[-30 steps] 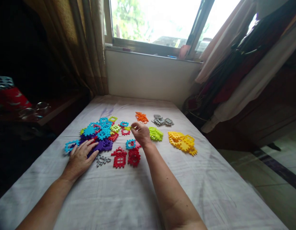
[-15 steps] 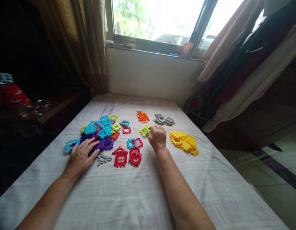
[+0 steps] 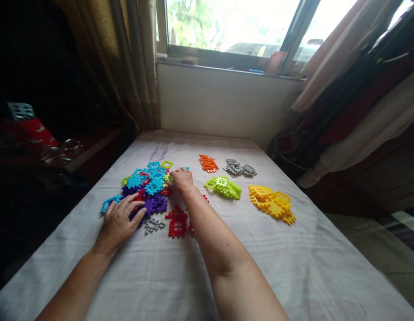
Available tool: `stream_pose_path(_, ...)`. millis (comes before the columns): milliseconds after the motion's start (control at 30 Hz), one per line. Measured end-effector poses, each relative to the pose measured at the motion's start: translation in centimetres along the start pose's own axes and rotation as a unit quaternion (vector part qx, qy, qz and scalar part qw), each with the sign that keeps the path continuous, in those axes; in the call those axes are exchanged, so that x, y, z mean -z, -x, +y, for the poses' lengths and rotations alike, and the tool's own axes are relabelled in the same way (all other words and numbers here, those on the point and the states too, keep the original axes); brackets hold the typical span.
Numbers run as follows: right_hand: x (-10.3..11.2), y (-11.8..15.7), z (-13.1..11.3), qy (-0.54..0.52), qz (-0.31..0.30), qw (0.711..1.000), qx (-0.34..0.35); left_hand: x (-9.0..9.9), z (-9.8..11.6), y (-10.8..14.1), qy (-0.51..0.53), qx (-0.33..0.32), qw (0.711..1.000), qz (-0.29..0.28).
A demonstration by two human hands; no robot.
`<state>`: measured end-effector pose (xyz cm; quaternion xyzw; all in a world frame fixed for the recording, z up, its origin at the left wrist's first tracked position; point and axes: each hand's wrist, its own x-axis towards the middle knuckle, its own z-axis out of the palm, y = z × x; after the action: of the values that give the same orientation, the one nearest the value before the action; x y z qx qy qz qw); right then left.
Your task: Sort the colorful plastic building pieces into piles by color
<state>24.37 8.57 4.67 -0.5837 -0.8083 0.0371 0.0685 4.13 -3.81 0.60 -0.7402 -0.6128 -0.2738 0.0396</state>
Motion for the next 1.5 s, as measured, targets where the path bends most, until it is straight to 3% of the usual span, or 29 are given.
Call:
stream_pose_path(300, -0.9, -0.5, -0.2, -0.011, 0.012, 0.999, -0.042, -0.4, -0.3, 0.1, -0.005, 0.003, 1.0, 0.005)
stream_pose_path(467, -0.3, -1.0, -0.7, -0.007, -0.004, 0.998, -0.064, -0.4, -0.5, 0.0, -0.006, -0.004, 1.0, 0.003)
stream_pose_path(567, 0.5, -0.3, -0.1, -0.025, 0.024, 0.996, -0.078, -0.4, -0.6, 0.0, -0.005, -0.003, 1.0, 0.001)
stream_pose_path(700, 1.8, 3.4, 3.3, -0.055, 0.121, 0.983, -0.127, -0.4, -0.6, 0.0, -0.002, -0.002, 1.0, -0.002)
stream_pose_path(767, 2.5, 6.1, 5.9, -0.057, 0.171, 0.966, -0.186, -0.5, -0.6, 0.0, -0.002, -0.003, 1.0, -0.003)
stream_pose_path(933, 3.1, 11.5, 11.6, -0.037, 0.194, 0.941, -0.273, -0.5, -0.4, 0.0, -0.004, -0.004, 1.0, 0.003)
stream_pose_path(1067, 2.6, 12.7, 13.2, -0.014, 0.187, 0.938, -0.291, -0.5, -0.4, 0.0, -0.002, -0.006, 1.0, -0.001)
stream_pose_path(1200, 3.2, 12.0, 11.3, -0.013, 0.173, 0.948, -0.266, -0.4, -0.3, 0.0, 0.003, -0.003, 1.0, -0.002)
stream_pose_path(1333, 3.3, 9.4, 6.1, -0.038, 0.153, 0.976, -0.152, -0.2, -0.2, -0.1, 0.01, -0.001, 1.0, -0.003)
stream_pose_path(1500, 0.9, 4.9, 0.1, -0.038, 0.064, 0.997, -0.033, 0.2, -0.1, -0.2, 0.026, 0.005, 1.0, -0.004)
